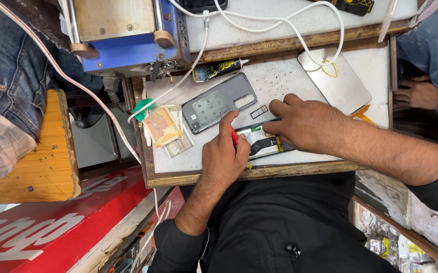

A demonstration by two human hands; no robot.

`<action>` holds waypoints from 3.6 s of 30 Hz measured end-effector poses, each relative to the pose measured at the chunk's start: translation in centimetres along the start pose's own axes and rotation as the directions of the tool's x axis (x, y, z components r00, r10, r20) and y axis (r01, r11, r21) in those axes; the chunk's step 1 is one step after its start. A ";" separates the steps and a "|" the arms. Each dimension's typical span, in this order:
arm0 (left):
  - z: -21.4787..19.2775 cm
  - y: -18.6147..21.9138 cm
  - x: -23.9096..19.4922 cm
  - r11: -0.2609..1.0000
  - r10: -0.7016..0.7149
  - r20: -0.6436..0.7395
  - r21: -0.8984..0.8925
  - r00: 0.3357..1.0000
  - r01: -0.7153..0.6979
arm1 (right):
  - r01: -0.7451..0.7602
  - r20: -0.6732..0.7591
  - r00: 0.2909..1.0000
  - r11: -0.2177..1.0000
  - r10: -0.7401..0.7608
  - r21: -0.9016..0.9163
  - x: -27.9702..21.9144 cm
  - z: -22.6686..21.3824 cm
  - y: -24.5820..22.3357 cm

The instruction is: The person disassembles a smartphone on a workbench, using a red-handled tool to pry open the casing and remove the battery. They handle the phone's internal components, including the motherboard and battery, and interact with another person who hands over a different phone.

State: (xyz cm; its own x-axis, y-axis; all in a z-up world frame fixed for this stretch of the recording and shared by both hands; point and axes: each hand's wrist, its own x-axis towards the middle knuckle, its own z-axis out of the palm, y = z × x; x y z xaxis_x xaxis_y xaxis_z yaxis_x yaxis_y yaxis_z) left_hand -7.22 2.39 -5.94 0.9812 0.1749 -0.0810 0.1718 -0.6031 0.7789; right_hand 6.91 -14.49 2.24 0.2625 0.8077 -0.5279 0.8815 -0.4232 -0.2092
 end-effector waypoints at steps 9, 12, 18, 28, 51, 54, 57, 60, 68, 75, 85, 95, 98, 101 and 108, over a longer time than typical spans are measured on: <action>-0.1 0.3 0.4 0.998 -0.070 0.077 0.018 0.995 0.068 | -0.031 0.055 0.998 0.999 0.029 0.027 0.4 -0.5 -0.4; 0.0 0.4 0.6 0.999 -0.034 0.043 0.030 0.998 0.033 | -0.032 0.085 0.996 0.998 0.027 0.058 0.5 -0.1 -0.2; -0.1 0.5 0.6 0.999 -0.044 0.019 0.031 0.999 0.044 | 0.100 -0.221 0.974 0.973 -0.053 0.208 -0.5 1.9 1.8; -2.4 -3.1 -2.8 0.528 -0.203 -0.026 -0.845 0.979 0.087 | 0.092 -0.412 0.911 0.963 0.022 0.255 -3.8 4.1 3.1; -2.8 -0.1 -0.9 0.946 0.131 0.204 0.265 0.970 -0.184 | 0.007 0.114 0.993 0.992 -0.021 0.126 0.2 -1.0 1.4; -2.4 -0.5 -1.0 0.931 0.172 0.166 0.295 0.971 -0.215 | 0.042 0.072 0.996 0.989 -0.053 0.143 0.0 -0.7 1.7; -2.1 -0.6 -1.2 0.937 0.152 0.180 0.288 0.972 -0.200 | 0.009 0.090 0.996 0.984 -0.025 0.177 -0.3 -0.9 1.6; -2.1 -0.4 -1.1 0.928 0.167 0.162 0.308 0.973 -0.211 | -0.001 0.138 0.990 0.993 -0.015 0.114 0.0 -1.1 1.2; -2.2 -0.6 -1.1 0.942 0.141 0.170 0.280 0.975 -0.184 | 0.070 -0.173 0.985 0.927 -0.006 0.368 -3.2 1.4 2.9; -3.1 -0.2 -2.6 0.952 -0.067 -0.126 -0.306 0.990 0.025 | 0.129 -0.549 0.799 0.823 0.243 0.553 -5.6 7.7 1.1; 3.9 4.2 3.6 0.827 0.362 -0.114 -0.418 0.925 -0.375 | 0.122 -0.549 0.753 0.743 0.362 0.658 -5.7 10.2 1.5; 3.4 3.2 5.1 0.865 0.126 -0.062 -0.481 0.990 -0.140 | 0.036 -0.606 0.633 0.763 0.482 0.645 -5.1 10.1 2.4; 3.3 1.6 4.4 0.866 0.119 -0.019 -0.488 0.993 -0.114 | -0.019 -0.588 0.659 0.792 0.469 0.610 -4.3 9.5 3.2; 3.7 0.8 4.0 0.844 0.151 -0.034 -0.515 0.988 -0.147 | -0.043 -0.575 0.682 0.810 0.451 0.585 -3.9 8.8 3.7; 4.0 0.9 4.1 0.864 0.131 -0.042 -0.485 0.990 -0.135 | -0.120 -0.523 0.799 0.931 0.298 0.346 -3.6 7.4 4.4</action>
State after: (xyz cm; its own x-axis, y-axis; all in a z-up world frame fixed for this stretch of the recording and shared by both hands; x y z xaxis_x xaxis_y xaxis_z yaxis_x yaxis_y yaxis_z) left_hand -2.70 -0.57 -8.07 0.9908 0.1267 0.0484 -0.0268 -0.1670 0.9856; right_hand 6.97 -22.32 -2.91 0.6772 0.7339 -0.0535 0.6530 -0.6329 -0.4160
